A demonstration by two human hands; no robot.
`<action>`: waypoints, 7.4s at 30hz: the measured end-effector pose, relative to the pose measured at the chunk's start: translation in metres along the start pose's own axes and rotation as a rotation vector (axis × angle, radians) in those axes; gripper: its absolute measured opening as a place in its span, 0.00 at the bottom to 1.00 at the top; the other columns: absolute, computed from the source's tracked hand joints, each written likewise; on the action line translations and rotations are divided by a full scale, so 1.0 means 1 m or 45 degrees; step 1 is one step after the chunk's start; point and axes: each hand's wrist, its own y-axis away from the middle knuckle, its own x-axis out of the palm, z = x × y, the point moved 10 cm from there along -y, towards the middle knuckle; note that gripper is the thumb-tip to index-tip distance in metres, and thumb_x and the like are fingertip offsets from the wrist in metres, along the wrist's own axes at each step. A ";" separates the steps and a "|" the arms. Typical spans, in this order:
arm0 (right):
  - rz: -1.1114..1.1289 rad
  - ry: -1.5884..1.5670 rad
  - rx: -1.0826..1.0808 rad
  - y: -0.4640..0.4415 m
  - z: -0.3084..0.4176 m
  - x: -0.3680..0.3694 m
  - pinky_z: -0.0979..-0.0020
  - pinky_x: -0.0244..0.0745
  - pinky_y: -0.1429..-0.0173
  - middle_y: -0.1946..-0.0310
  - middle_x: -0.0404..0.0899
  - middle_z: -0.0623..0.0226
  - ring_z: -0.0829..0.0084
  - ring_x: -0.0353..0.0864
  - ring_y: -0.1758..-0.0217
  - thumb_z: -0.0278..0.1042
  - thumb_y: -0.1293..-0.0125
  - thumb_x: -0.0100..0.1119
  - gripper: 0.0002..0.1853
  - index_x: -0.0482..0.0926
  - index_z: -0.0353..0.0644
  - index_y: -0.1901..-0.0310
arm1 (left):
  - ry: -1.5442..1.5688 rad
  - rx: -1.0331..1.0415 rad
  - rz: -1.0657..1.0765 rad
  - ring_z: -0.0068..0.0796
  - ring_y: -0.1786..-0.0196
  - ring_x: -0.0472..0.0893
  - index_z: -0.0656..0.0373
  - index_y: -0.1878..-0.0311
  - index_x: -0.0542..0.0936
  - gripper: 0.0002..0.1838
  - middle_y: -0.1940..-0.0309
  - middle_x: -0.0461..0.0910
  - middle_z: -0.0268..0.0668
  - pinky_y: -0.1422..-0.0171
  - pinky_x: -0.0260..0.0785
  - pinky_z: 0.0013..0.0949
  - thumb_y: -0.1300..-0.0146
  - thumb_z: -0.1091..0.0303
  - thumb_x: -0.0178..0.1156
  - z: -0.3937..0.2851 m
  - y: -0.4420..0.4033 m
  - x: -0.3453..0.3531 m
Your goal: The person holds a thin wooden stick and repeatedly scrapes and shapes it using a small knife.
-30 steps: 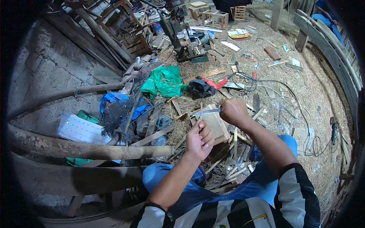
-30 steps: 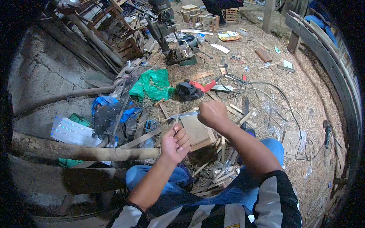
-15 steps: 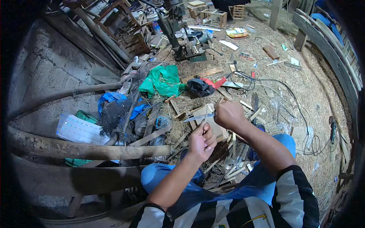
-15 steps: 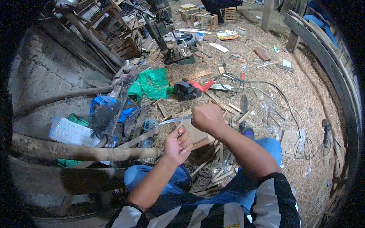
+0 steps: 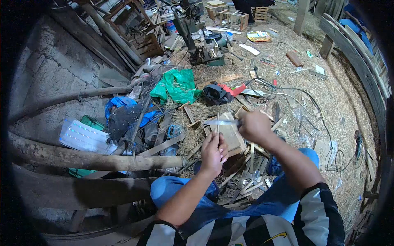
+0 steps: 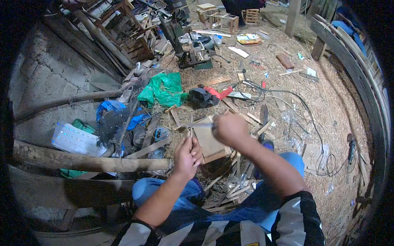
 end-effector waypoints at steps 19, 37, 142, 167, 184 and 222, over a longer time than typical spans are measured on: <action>-0.022 0.037 -0.114 -0.002 0.014 0.013 0.50 0.79 0.67 0.76 0.83 0.48 0.48 0.86 0.71 0.38 0.46 0.58 0.09 0.83 0.42 0.73 | -0.307 0.072 0.017 0.13 0.84 0.57 0.53 0.62 0.69 0.17 0.82 0.58 0.22 0.83 0.51 0.22 0.20 0.53 0.43 0.002 0.002 0.013; -0.154 -0.059 -0.139 0.006 0.025 -0.001 0.49 0.78 0.67 0.78 0.81 0.51 0.48 0.83 0.73 0.34 0.50 0.60 0.05 0.79 0.43 0.75 | 0.194 -0.133 0.255 0.16 0.84 0.57 0.49 0.64 0.67 0.15 0.82 0.58 0.23 0.83 0.53 0.24 0.20 0.57 0.39 -0.001 0.005 0.019; -0.136 -0.477 -0.217 0.005 -0.002 -0.026 0.50 0.76 0.62 0.74 0.82 0.47 0.46 0.84 0.67 0.46 0.40 0.63 0.16 0.82 0.39 0.68 | -0.522 0.038 0.204 0.18 0.82 0.70 0.61 0.53 0.76 0.14 0.79 0.73 0.31 0.79 0.67 0.25 0.22 0.58 0.50 -0.004 0.000 0.011; 0.044 -0.052 -0.149 0.014 0.017 0.002 0.48 0.80 0.64 0.75 0.83 0.49 0.48 0.85 0.70 0.37 0.49 0.59 0.09 0.84 0.42 0.70 | -0.135 0.033 0.269 0.18 0.82 0.69 0.58 0.58 0.76 0.13 0.73 0.76 0.33 0.80 0.66 0.25 0.22 0.59 0.51 -0.001 0.004 0.016; 0.169 0.029 -0.309 0.022 0.031 0.005 0.53 0.81 0.63 0.73 0.85 0.55 0.53 0.87 0.66 0.48 0.48 0.67 0.14 0.85 0.46 0.67 | -0.346 -0.020 0.398 0.25 0.78 0.77 0.61 0.56 0.77 0.11 0.70 0.81 0.40 0.71 0.77 0.34 0.24 0.63 0.54 0.005 0.003 0.023; 0.070 0.035 -0.375 0.026 0.025 -0.007 0.52 0.80 0.67 0.77 0.83 0.55 0.51 0.85 0.72 0.42 0.49 0.65 0.09 0.84 0.47 0.71 | -0.280 -0.006 0.479 0.25 0.80 0.75 0.61 0.54 0.74 0.15 0.72 0.79 0.40 0.73 0.77 0.34 0.20 0.58 0.46 0.005 0.017 0.044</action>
